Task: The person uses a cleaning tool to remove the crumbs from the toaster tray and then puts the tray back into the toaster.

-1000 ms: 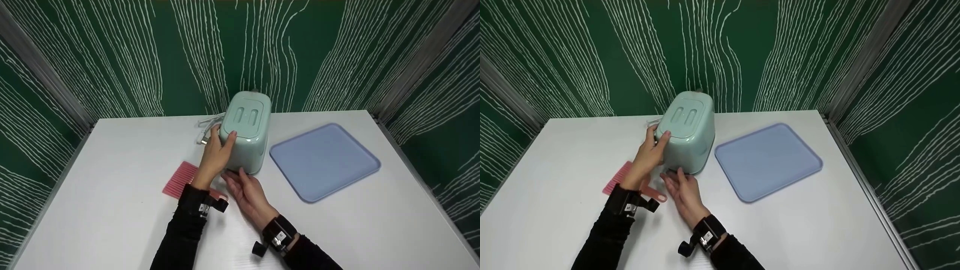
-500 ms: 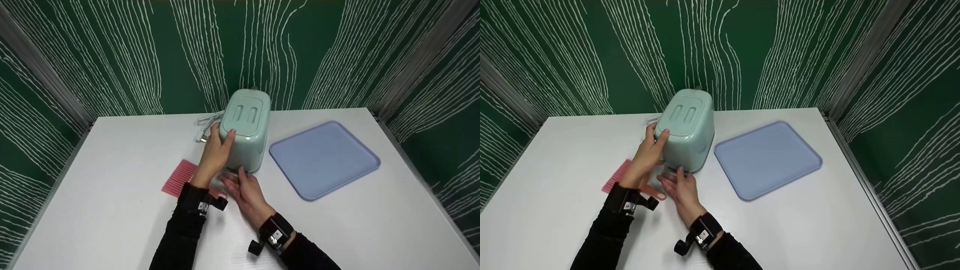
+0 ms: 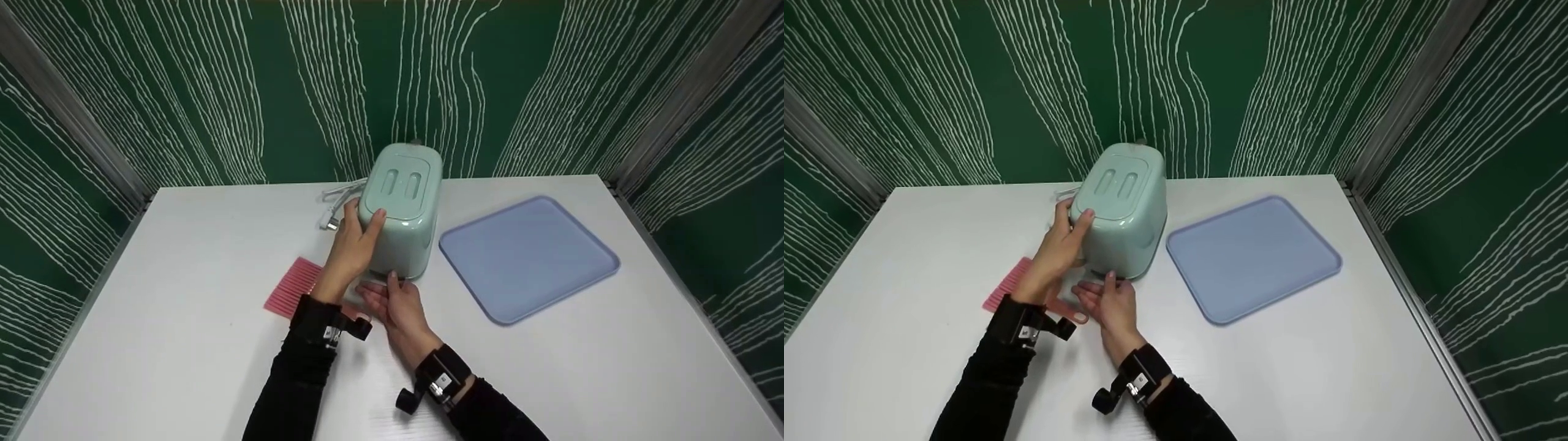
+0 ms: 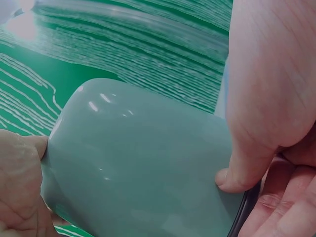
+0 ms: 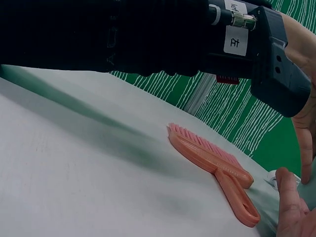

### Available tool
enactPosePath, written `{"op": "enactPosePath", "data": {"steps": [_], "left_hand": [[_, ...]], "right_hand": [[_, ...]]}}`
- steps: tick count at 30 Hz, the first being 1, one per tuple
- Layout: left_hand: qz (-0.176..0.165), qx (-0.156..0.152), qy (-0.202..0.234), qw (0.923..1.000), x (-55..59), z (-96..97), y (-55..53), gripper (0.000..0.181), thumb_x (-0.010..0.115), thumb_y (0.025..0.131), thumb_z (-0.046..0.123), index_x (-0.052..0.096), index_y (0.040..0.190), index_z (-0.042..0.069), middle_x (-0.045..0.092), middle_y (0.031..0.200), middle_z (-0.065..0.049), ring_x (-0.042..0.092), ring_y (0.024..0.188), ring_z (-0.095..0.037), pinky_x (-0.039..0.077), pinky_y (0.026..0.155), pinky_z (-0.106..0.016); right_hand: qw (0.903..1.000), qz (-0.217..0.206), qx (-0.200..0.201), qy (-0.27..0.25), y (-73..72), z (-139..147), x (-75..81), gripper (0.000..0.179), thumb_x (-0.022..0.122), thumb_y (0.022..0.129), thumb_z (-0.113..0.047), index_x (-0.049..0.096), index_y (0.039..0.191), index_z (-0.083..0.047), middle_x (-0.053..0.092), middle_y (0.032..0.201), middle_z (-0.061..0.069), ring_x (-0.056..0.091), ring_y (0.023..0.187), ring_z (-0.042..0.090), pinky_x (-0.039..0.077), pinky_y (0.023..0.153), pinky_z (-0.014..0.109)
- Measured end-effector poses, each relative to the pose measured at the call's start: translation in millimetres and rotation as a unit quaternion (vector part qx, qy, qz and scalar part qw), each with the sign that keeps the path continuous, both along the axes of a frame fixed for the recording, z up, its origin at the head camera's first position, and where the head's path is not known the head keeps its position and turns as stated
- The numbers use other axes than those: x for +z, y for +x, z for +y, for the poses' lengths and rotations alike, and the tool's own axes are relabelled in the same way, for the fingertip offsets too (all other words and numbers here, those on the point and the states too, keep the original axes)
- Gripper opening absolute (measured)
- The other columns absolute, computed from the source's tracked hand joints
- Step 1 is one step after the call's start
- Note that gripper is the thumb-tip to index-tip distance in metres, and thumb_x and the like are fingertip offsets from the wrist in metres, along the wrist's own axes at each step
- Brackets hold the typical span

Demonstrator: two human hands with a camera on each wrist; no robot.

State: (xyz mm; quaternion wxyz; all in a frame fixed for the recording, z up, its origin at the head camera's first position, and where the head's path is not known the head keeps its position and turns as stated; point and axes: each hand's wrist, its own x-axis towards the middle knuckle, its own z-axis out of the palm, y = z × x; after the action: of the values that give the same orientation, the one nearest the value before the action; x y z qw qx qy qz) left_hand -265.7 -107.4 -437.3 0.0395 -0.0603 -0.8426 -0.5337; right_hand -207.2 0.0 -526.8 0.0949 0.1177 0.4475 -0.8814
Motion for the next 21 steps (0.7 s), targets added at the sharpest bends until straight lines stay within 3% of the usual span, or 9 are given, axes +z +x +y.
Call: {"op": "enactPosePath", "data": {"steps": [10, 15, 21], "left_hand": [[-0.021, 0.004, -0.004, 0.9998, 1.6, 0.8, -0.9, 0.066, 0.048, 0.113, 0.048, 0.028, 0.162, 0.009, 0.044, 0.163, -0.026, 0.042, 0.156, -0.039, 0.035, 0.129, -0.057], [-0.025, 0.003, -0.002, 0.9997, 2.5, 0.5, 0.6, 0.066, 0.049, 0.113, 0.048, 0.028, 0.163, 0.01, 0.042, 0.164, -0.026, 0.04, 0.156, -0.039, 0.034, 0.129, -0.058], [-0.026, 0.002, -0.003, 0.9996, 2.2, 1.7, 1.9, 0.067, 0.049, 0.113, 0.048, 0.028, 0.162, 0.009, 0.042, 0.164, -0.025, 0.041, 0.156, -0.038, 0.034, 0.129, -0.057]], "right_hand": [[0.9991, -0.004, -0.041, 0.004, -0.8, -8.9, 2.8, 0.042, 0.029, 0.119, -0.016, 0.031, 0.142, 0.019, 0.078, 0.083, 0.014, 0.08, 0.078, 0.02, 0.068, 0.08, 0.033], [0.9994, -0.014, -0.031, 0.006, 1.8, -6.0, 3.3, 0.043, 0.027, 0.119, -0.018, 0.035, 0.14, 0.019, 0.078, 0.083, 0.014, 0.081, 0.079, 0.02, 0.068, 0.082, 0.035], [0.9997, -0.018, -0.009, 0.012, 4.9, 2.3, 4.0, 0.044, 0.027, 0.119, -0.015, 0.037, 0.141, 0.021, 0.077, 0.086, 0.012, 0.08, 0.078, 0.017, 0.067, 0.075, 0.028]]}}
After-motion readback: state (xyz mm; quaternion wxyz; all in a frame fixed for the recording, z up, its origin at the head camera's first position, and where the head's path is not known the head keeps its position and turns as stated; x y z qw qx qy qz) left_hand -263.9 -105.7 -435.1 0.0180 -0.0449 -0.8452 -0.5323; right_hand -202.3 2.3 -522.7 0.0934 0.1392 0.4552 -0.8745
